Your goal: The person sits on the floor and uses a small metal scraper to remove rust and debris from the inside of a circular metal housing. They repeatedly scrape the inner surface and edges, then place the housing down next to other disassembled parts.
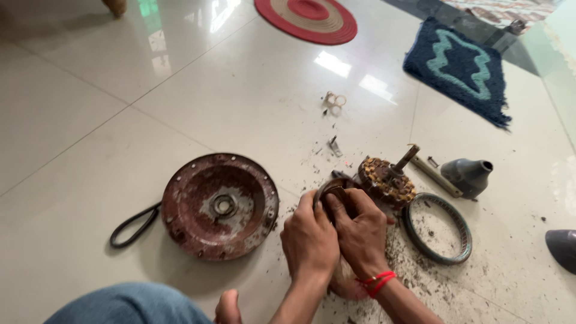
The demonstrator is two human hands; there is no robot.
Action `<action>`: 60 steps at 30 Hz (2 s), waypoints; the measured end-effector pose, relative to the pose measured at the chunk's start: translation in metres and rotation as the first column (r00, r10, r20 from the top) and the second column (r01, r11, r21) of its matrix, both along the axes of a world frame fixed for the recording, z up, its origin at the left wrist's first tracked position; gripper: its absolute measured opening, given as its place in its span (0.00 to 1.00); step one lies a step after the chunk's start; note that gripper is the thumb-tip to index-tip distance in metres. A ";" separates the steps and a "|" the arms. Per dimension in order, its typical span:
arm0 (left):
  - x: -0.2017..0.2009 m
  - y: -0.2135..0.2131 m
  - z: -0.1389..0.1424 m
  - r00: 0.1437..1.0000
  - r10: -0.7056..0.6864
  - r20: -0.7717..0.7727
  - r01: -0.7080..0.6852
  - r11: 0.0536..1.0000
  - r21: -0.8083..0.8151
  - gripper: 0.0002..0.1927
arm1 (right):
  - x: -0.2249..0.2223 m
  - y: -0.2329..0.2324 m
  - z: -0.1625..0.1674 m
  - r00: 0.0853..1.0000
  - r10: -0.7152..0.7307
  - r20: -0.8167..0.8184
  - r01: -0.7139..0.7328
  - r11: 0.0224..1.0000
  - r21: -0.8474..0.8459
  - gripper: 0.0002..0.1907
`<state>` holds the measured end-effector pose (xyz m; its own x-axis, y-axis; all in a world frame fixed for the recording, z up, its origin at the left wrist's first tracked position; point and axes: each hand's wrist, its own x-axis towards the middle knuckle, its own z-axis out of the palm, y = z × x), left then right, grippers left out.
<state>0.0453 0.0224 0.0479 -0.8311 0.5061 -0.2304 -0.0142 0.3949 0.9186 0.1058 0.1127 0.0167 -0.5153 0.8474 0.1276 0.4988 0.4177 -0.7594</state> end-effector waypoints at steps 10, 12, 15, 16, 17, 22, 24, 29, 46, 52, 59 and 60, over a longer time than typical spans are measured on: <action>-0.012 0.001 -0.006 0.914 0.169 0.368 -0.139 0.984 -0.108 0.19 | 0.014 0.022 0.007 0.977 -0.190 0.093 0.211 0.912 -0.352 0.21; -0.012 0.000 -0.007 0.893 0.178 0.414 -0.143 0.983 -0.113 0.18 | 0.014 0.031 0.001 0.982 -0.190 -0.010 0.160 0.853 -0.496 0.23; -0.013 0.000 -0.006 0.890 0.191 0.414 -0.157 0.981 -0.115 0.18 | 0.016 0.039 -0.004 0.957 -0.160 -0.243 -0.026 0.786 -0.617 0.23; -0.013 0.000 -0.006 0.886 0.188 0.423 -0.148 0.981 -0.127 0.18 | 0.017 0.040 -0.005 0.952 -0.185 -0.244 -0.018 0.761 -0.648 0.22; -0.013 0.000 -0.005 0.884 0.185 0.429 -0.139 0.981 -0.136 0.18 | 0.018 0.041 -0.004 0.946 -0.210 -0.248 -0.014 0.736 -0.677 0.22; -0.012 0.000 -0.003 0.904 0.200 0.379 -0.143 0.974 -0.173 0.18 | 0.017 0.035 0.007 0.900 -0.281 -0.332 -0.042 0.704 -0.709 0.21; -0.011 0.001 -0.004 0.909 0.204 0.363 -0.142 0.971 -0.191 0.18 | 0.013 0.030 0.012 0.943 -0.228 -0.244 0.044 0.808 -0.587 0.21; -0.008 0.003 -0.007 0.949 0.121 0.292 -0.078 0.985 -0.156 0.16 | -0.003 0.005 0.015 0.983 -0.123 0.134 0.154 0.955 -0.254 0.23; 0.004 0.005 -0.007 0.994 0.094 -0.060 -0.095 0.995 -0.006 0.10 | -0.010 0.013 0.011 0.974 -0.114 0.198 0.108 0.993 0.042 0.16; 0.004 0.009 -0.003 0.997 0.071 -0.003 -0.071 0.997 0.022 0.13 | -0.002 0.009 0.005 0.988 0.015 0.152 -0.045 0.979 0.197 0.15; 0.010 0.009 -0.011 0.996 0.024 -0.089 -0.024 1.000 0.007 0.13 | -0.007 0.027 0.001 0.985 -0.102 0.143 0.076 0.982 0.172 0.13; 0.009 0.010 -0.012 0.999 -0.001 -0.054 0.000 1.000 -0.016 0.13 | -0.012 0.029 0.001 0.963 -0.198 0.182 0.183 0.978 0.097 0.13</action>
